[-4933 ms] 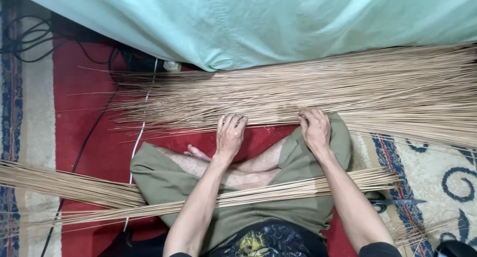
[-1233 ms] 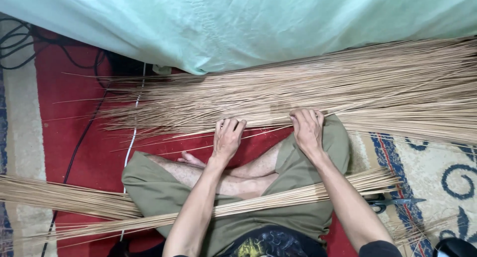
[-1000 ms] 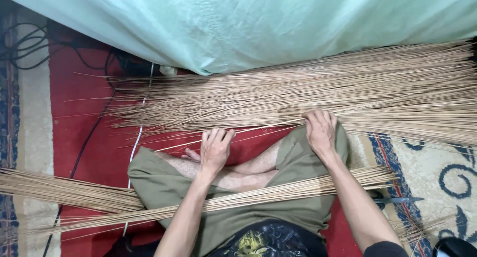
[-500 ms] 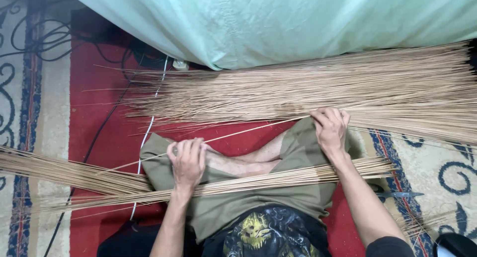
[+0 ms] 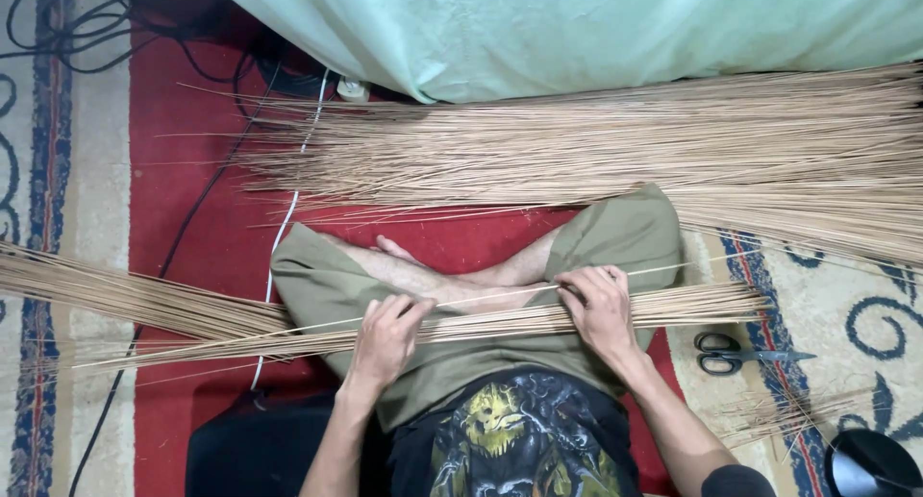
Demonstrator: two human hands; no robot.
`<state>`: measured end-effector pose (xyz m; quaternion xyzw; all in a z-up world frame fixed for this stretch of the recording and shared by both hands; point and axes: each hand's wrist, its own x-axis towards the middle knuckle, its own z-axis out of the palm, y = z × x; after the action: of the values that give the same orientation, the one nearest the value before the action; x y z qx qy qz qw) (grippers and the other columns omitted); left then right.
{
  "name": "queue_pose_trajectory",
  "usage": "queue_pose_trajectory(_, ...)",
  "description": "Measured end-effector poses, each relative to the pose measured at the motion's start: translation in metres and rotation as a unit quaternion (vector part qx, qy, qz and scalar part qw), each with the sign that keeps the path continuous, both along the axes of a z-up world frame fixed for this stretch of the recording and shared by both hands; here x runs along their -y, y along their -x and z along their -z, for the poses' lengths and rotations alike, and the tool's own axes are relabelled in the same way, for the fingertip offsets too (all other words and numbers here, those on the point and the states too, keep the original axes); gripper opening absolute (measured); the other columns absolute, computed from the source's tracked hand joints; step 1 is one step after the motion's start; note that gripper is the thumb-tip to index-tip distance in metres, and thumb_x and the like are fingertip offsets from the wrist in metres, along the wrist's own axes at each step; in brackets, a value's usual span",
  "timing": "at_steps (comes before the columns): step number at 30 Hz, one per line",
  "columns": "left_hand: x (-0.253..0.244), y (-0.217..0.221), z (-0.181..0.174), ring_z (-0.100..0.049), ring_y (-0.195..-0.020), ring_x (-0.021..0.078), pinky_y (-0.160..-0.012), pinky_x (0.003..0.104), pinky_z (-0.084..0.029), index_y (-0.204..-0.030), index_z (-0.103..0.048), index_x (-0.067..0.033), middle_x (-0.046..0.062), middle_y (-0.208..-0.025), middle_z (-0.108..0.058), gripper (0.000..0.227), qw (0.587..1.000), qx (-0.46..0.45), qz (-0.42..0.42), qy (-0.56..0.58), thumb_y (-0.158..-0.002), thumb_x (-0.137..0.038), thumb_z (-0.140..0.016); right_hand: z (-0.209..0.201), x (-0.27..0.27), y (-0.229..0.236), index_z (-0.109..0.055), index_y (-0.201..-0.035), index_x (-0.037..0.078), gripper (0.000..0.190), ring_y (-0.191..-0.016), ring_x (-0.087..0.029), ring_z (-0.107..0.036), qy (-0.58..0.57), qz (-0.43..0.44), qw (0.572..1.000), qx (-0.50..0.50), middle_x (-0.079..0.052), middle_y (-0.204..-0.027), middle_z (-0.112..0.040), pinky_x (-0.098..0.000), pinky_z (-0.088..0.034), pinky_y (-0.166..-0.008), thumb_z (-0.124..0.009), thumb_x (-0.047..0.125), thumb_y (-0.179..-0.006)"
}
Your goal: Sorting and aligning thin bamboo sticks into bundles while sitting on the floor.
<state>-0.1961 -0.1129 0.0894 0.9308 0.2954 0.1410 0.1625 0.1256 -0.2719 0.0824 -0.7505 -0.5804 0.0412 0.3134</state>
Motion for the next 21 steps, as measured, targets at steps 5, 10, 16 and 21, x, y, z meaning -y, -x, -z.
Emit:
queue_pose_trajectory(5, -0.003, 0.031, -0.016, -0.065, -0.087, 0.0199, -0.075, 0.035, -0.048, -0.108, -0.074, -0.0304, -0.004, -0.089, -0.066, 0.019, 0.997, -0.013, -0.009, 0.076, -0.097, -0.022, -0.061, 0.008, 0.020, 0.004, -0.077, -0.093, 0.027, 0.008, -0.091, -0.015, -0.072, 0.032, -0.001, 0.997, -0.070, 0.009, -0.089, -0.074, -0.0369, -0.046, -0.097, -0.079, 0.025, -0.086)
queue_pose_trajectory(10, -0.004, 0.034, -0.027, -0.064, -0.098, 0.0230, -0.081, 0.037, -0.050, -0.098, -0.079, -0.0264, -0.001, -0.096, -0.068, 0.014, 0.994, -0.035, -0.028, 0.099, -0.089, -0.021, -0.069, -0.002, 0.022, 0.016, -0.078, -0.092, 0.022, 0.007, -0.095, -0.023, -0.073, 0.051, -0.019, 0.992, -0.116, 0.003, -0.097, -0.075, -0.0396, -0.051, -0.092, -0.080, 0.023, -0.086)
queue_pose_trajectory(16, -0.006, 0.032, -0.024, -0.063, -0.109, 0.0236, -0.088, 0.038, -0.049, -0.099, -0.080, -0.0258, 0.000, -0.104, -0.068, 0.016, 0.986, -0.084, -0.030, 0.142, -0.088, -0.025, -0.069, 0.001, 0.021, 0.018, -0.081, -0.095, 0.018, 0.009, -0.100, -0.028, -0.074, 0.075, -0.042, 0.983, -0.160, -0.003, -0.103, -0.078, -0.0429, -0.053, -0.092, -0.078, 0.020, -0.087)
queue_pose_trajectory(21, -0.020, -0.001, -0.035, -0.066, -0.110, 0.0254, -0.091, 0.040, -0.051, -0.115, -0.076, -0.0235, 0.004, -0.110, -0.070, 0.029, 0.981, -0.079, -0.013, 0.178, -0.091, -0.036, -0.066, 0.009, 0.005, -0.005, -0.080, -0.099, 0.017, 0.017, -0.101, -0.030, -0.074, 0.067, -0.011, 0.980, -0.189, -0.005, -0.100, -0.077, -0.0418, -0.055, -0.092, -0.084, 0.019, -0.083)
